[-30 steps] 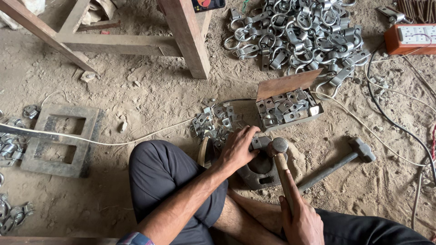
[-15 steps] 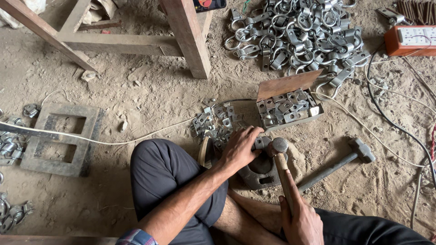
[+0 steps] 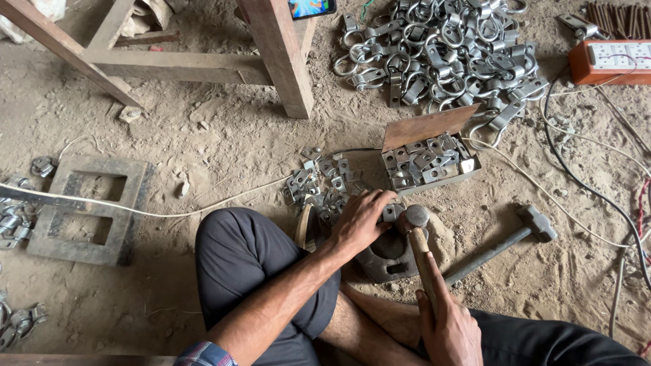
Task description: The person sits on the floor and uses a hammer to strike a metal component held against a circular metal die, then places the hammered piece into a wooden box and picks up a new one from a pile.
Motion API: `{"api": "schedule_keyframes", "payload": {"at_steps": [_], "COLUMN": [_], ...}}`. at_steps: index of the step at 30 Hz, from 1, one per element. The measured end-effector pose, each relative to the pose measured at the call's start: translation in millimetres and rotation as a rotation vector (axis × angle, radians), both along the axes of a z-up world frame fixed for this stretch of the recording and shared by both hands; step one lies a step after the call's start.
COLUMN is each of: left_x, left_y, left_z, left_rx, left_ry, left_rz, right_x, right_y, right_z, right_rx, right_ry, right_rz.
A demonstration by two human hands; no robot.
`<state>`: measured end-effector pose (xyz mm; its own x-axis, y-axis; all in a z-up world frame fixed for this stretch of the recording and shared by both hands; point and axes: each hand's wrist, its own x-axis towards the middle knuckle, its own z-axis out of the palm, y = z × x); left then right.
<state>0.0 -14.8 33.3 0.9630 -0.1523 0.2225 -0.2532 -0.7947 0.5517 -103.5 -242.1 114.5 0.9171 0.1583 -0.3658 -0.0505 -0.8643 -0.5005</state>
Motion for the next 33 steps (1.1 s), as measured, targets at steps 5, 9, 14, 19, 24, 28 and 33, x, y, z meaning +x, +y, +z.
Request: {"api": "schedule_keyframes", "payload": {"at_steps": [5,9,14,19,24,28,33], "left_x": [-2.5,-5.7,-6.8,-1.0,1.0,0.7,-4.0], "left_y": [-0.4,0.5,13.2,37.5,48.7,47.2,41.3], "left_z": [10.8,18.8,26.6,34.0,20.7,26.2,43.2], "left_rx": [-0.026,-0.040,-0.116,-0.037,-0.106,-0.057,-0.064], "left_ry": [0.033,0.078,-0.047,0.177,-0.020,-0.130,-0.142], "left_rz": [0.002,-0.003,-0.040,0.086,0.256,0.340,0.338], "right_x": [0.1,-3.7,-10.6,-14.4,-15.2,-2.0,5.5], "right_y": [3.1,5.9,3.5,1.0,15.4,33.4,52.6], "right_z": [9.6,19.0,15.2,16.3,33.9,37.7,30.2], "right_rx": [0.022,0.070,0.067,0.321,0.401,0.418,0.163], "right_ry": [-0.012,-0.094,-0.156,-0.383,-0.502,-0.657,-0.236], "right_rz": [-0.007,-0.018,-0.036,-0.022,-0.089,0.041,0.033]}}
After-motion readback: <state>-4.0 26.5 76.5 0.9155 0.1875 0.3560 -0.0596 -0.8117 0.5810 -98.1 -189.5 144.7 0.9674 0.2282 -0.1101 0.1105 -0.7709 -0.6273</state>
